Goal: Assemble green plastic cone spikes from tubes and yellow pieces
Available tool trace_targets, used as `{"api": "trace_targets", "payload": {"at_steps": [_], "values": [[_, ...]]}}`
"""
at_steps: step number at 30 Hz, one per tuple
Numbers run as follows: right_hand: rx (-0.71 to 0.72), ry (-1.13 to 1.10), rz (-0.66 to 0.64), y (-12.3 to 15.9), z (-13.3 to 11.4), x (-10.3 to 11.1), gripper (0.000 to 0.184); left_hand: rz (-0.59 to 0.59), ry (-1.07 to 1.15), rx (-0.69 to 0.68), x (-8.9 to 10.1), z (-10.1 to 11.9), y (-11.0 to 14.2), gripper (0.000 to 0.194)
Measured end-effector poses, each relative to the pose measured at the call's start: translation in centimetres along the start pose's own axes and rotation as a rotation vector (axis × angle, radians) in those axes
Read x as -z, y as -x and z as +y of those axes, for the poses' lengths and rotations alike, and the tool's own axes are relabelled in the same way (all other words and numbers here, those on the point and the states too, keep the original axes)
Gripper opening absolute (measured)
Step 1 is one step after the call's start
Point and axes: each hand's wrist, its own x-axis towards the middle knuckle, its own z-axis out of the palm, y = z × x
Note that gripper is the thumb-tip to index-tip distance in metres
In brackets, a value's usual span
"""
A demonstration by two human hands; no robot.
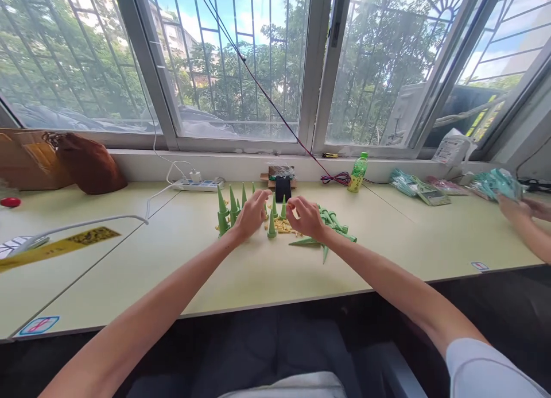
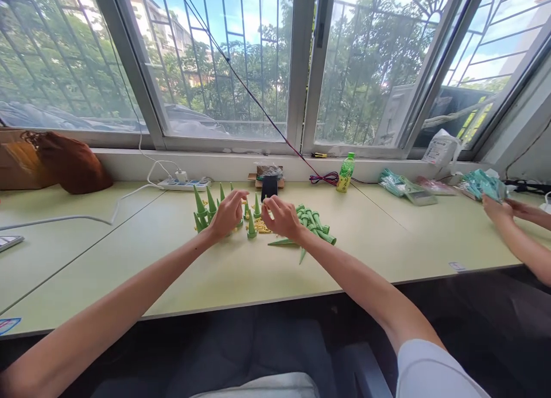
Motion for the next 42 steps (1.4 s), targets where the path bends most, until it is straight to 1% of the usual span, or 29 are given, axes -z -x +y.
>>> {"api": "trace_targets", "payload": {"at_steps": [2, 5, 8, 10, 13, 17, 20, 23, 26, 31, 35, 36, 38, 40, 42], "values": [[0.011, -0.025, 0.005, -0.6, 0.7, -1.2, 0.011, -0.028, -0.002, -0.002, -0.2, -0.5, -0.2, 0.036], [0.000, -0.048, 0.008, -0.6, 1.0, -2.7, 0.011, -0.049, 0.015, 0.002, -0.5, -0.7, 0.3, 0.030], [-0.036, -0.075, 0.007, 0.0, 0.9, -3.2, 0.011, 0.024, 0.024, 0.064, -0.6, -0.2, 1.2, 0.017], [-0.022, -0.073, -0.014, 0.3, 0.8, -3.3, 0.011, 0.025, 0.029, 0.066, -0.6, 0.3, 1.6, 0.013], [-0.021, -0.054, -0.028, 0.7, 0.6, -3.1, 0.014, -0.044, 0.023, 0.039, -0.3, 0.8, 1.9, 0.018], [-0.038, -0.063, -0.082, 1.3, 0.2, -2.8, 0.013, -0.086, 0.003, 0.076, 0.0, 1.2, 2.3, 0.027], [-0.049, -0.067, -0.086, 2.1, 0.1, -1.9, 0.013, -0.089, 0.021, 0.111, 0.1, 1.4, 2.7, 0.038], [-0.056, -0.059, -0.071, 2.8, 0.2, -0.8, 0.013, -0.064, 0.082, 0.195, 0.0, 1.4, 3.0, 0.044], [-0.067, -0.039, -0.083, 3.2, 0.2, -0.2, 0.014, -0.028, 0.131, 0.279, -0.4, 1.3, 3.1, 0.041], [-0.096, -0.020, -0.091, 2.7, -0.5, -0.6, 0.015, 0.030, 0.180, 0.379, -0.9, 1.6, 3.0, 0.032], [-0.110, -0.052, -0.109, 2.5, -2.1, -1.1, 0.013, 0.077, 0.232, 0.398, -1.0, 2.2, 3.1, 0.028], [-0.107, -0.065, -0.122, 2.5, -2.5, -1.3, 0.013, 0.075, 0.240, 0.398, -1.0, 2.4, 3.0, 0.029], [-0.088, -0.091, -0.139, 2.7, -3.1, -1.5, 0.013, 0.109, 0.229, 0.407, -1.1, 2.6, 2.9, 0.028], [-0.088, -0.120, -0.164, 2.8, -3.4, -1.7, 0.012, 0.149, 0.214, 0.403, -1.2, 2.8, 2.8, 0.026], [-0.121, -0.149, -0.168, 3.0, -3.4, -1.9, 0.013, 0.160, 0.212, 0.388, -1.3, 2.8, 2.6, 0.026]]}}
